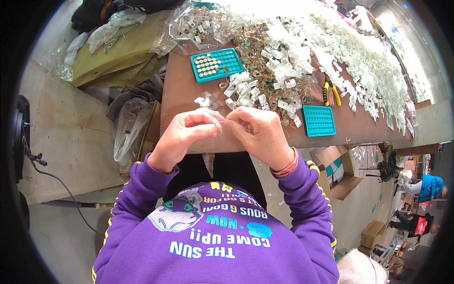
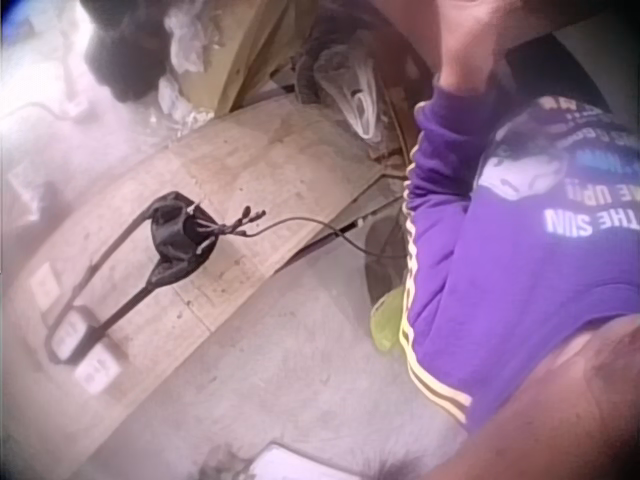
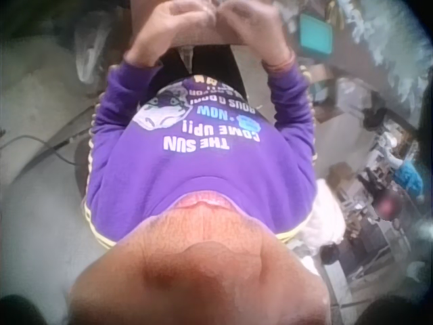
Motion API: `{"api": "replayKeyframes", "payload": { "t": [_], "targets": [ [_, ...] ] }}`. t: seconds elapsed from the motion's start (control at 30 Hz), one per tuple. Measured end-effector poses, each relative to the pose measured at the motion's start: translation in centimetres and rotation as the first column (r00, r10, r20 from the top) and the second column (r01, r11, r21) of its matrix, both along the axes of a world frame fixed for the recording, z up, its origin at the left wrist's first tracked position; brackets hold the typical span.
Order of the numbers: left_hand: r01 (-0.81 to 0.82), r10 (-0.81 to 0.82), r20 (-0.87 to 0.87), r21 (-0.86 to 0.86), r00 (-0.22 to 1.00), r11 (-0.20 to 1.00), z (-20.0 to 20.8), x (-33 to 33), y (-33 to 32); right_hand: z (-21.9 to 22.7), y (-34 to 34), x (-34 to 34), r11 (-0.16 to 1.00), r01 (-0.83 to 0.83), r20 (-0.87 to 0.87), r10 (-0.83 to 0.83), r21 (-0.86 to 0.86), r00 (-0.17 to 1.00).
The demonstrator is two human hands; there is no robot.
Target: The person repeatedly picks small white plastic components and metallic parts from a pile on the table, aligns them by hand, and places them into a teal tray. The person continues this cycle throughout the clip, handling items one at a time.
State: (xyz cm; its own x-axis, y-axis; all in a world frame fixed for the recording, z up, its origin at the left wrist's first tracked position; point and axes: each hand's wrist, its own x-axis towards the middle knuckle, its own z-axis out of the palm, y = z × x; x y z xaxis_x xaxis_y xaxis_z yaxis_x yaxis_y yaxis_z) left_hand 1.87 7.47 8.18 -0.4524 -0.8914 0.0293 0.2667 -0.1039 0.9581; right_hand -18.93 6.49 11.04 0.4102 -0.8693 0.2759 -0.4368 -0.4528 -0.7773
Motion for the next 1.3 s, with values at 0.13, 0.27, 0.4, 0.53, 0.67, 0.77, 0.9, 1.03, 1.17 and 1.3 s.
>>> {"api": "replayKeyframes", "payload": {
  "t": [0.13,0.27,0.4,0.53,0.67,0.77,0.9,1.03,1.17,1.3],
  "targets": [
    [0.014,-0.018,0.081,0.043,0.997,0.999,0.0,-0.1,0.3,0.3,-0.2,0.1,0.996,-0.086,0.050,0.084,0.032,0.995],
    [-0.033,0.024,0.090,0.090,0.996,0.995,-0.2,-0.3,0.2,0.3,-0.1,0.2,0.996,-0.085,0.063,0.083,0.022,0.995],
    [-0.109,0.112,-0.011,0.129,0.994,0.986,-0.2,-0.6,0.5,0.3,0.0,0.1,0.996,-0.072,-0.031,0.070,-0.045,0.997],
    [-0.186,0.180,0.149,0.028,0.972,0.982,-0.3,-0.9,0.8,0.5,0.0,0.2,0.996,-0.068,-0.008,0.068,-0.055,0.998],
    [-0.169,0.171,0.205,-0.029,0.964,0.985,-0.6,-0.8,0.5,0.3,0.2,0.6,0.987,0.030,-0.035,-0.036,-0.158,0.999],
    [-0.131,0.122,0.137,0.055,0.983,0.990,-0.8,-0.8,0.5,-0.3,0.3,1.1,0.925,0.081,-0.034,-0.101,-0.372,0.994],
    [-0.076,0.084,-0.039,0.177,0.996,0.981,-1.0,-0.8,0.3,-1.1,0.2,1.3,0.814,0.010,-0.108,-0.089,-0.581,0.990],
    [-0.115,0.119,-0.012,0.157,0.993,0.981,-1.2,-0.8,0.1,-1.8,-0.1,1.2,0.719,-0.080,-0.176,-0.060,-0.691,0.982],
    [-0.139,0.142,-0.018,0.116,0.990,0.983,-1.4,-1.1,0.1,-2.5,0.4,1.3,0.865,-0.003,-0.057,-0.030,-0.503,0.998],
    [-0.095,0.099,-0.037,0.116,0.994,0.989,-1.4,-1.7,0.5,-3.2,1.0,1.7,0.989,0.044,0.415,-0.099,0.140,0.904]
  ]
}}
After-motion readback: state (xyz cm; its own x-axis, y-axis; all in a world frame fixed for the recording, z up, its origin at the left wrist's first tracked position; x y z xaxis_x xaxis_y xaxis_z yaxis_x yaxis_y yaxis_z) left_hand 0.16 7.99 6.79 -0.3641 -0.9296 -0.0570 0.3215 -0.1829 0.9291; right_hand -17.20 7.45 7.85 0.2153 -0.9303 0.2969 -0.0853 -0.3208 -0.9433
